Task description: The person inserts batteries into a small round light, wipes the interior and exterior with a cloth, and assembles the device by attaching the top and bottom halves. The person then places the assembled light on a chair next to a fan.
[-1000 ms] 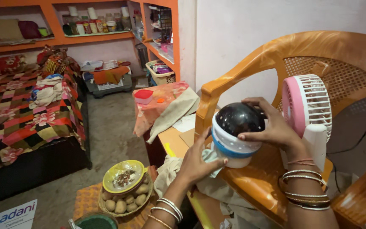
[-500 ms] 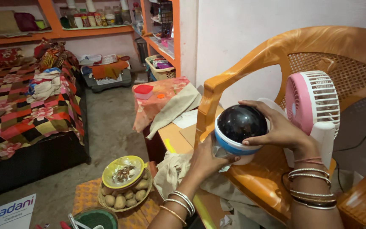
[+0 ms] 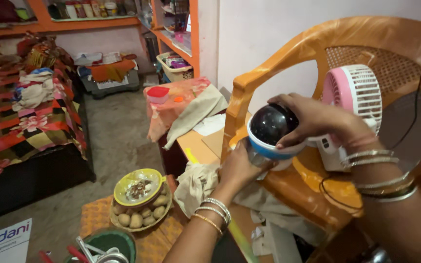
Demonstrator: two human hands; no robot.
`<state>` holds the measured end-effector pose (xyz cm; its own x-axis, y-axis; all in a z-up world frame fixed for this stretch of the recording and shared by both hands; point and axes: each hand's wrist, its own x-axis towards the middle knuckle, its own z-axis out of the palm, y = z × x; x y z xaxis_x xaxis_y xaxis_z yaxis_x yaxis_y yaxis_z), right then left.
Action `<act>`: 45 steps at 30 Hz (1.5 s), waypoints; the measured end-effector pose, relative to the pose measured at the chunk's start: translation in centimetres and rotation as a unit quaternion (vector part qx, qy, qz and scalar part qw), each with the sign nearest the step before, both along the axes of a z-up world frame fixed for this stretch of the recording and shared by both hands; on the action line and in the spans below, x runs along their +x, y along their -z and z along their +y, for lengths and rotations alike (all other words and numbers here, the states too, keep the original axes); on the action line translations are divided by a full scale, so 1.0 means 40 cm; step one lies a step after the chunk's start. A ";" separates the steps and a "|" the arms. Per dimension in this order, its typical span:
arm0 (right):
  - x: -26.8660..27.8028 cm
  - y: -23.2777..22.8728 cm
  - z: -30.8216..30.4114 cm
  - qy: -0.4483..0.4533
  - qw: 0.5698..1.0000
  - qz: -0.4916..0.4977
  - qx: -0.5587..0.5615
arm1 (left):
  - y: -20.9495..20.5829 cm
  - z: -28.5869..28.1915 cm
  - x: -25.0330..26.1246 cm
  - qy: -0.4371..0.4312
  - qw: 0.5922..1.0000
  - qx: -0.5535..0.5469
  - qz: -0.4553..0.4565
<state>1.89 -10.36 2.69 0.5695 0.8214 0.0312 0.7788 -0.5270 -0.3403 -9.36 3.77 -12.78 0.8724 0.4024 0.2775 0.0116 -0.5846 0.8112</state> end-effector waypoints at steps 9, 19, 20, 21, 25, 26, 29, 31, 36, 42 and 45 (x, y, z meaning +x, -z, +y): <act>-0.002 -0.076 0.019 -0.053 0.977 -0.075 -0.195 | -0.005 -0.005 -0.003 0.005 1.000 0.010 -0.020; 0.028 -0.071 -0.018 -0.104 0.982 -0.096 -0.126 | 0.024 -0.016 0.008 -0.003 1.000 -0.008 0.027; 0.027 -0.068 -0.025 -0.120 0.983 -0.083 -0.111 | 0.027 -0.017 0.006 -0.004 0.999 -0.013 0.036; 0.032 -0.073 -0.026 -0.135 0.984 -0.072 -0.093 | 0.022 -0.008 0.009 0.007 1.000 0.004 0.020; 0.051 -0.095 -0.056 -0.081 0.993 0.005 -0.082 | 0.004 0.021 0.010 0.036 0.999 0.030 -0.013; 0.060 -0.105 -0.062 -0.049 0.995 0.025 -0.085 | 0.002 0.022 0.009 0.041 0.999 0.026 -0.015; 0.076 -0.113 -0.070 -0.053 0.996 0.038 -0.066 | 0.002 0.008 -0.007 -0.051 0.994 0.040 -0.091; 0.086 -0.108 -0.072 -0.078 0.995 0.038 -0.057 | 0.016 -0.032 -0.019 -0.065 0.989 0.039 -0.131; 0.099 -0.079 -0.065 -0.113 0.990 0.029 -0.077 | 0.062 -0.180 -0.015 0.056 0.960 0.247 -0.117; 0.105 -0.064 -0.061 -0.109 0.990 0.005 -0.092 | 0.027 -0.307 0.064 0.127 0.917 0.324 -0.195; 0.106 -0.053 -0.059 -0.105 0.988 -0.012 -0.115 | 0.022 -0.312 0.065 0.165 0.921 0.236 -0.262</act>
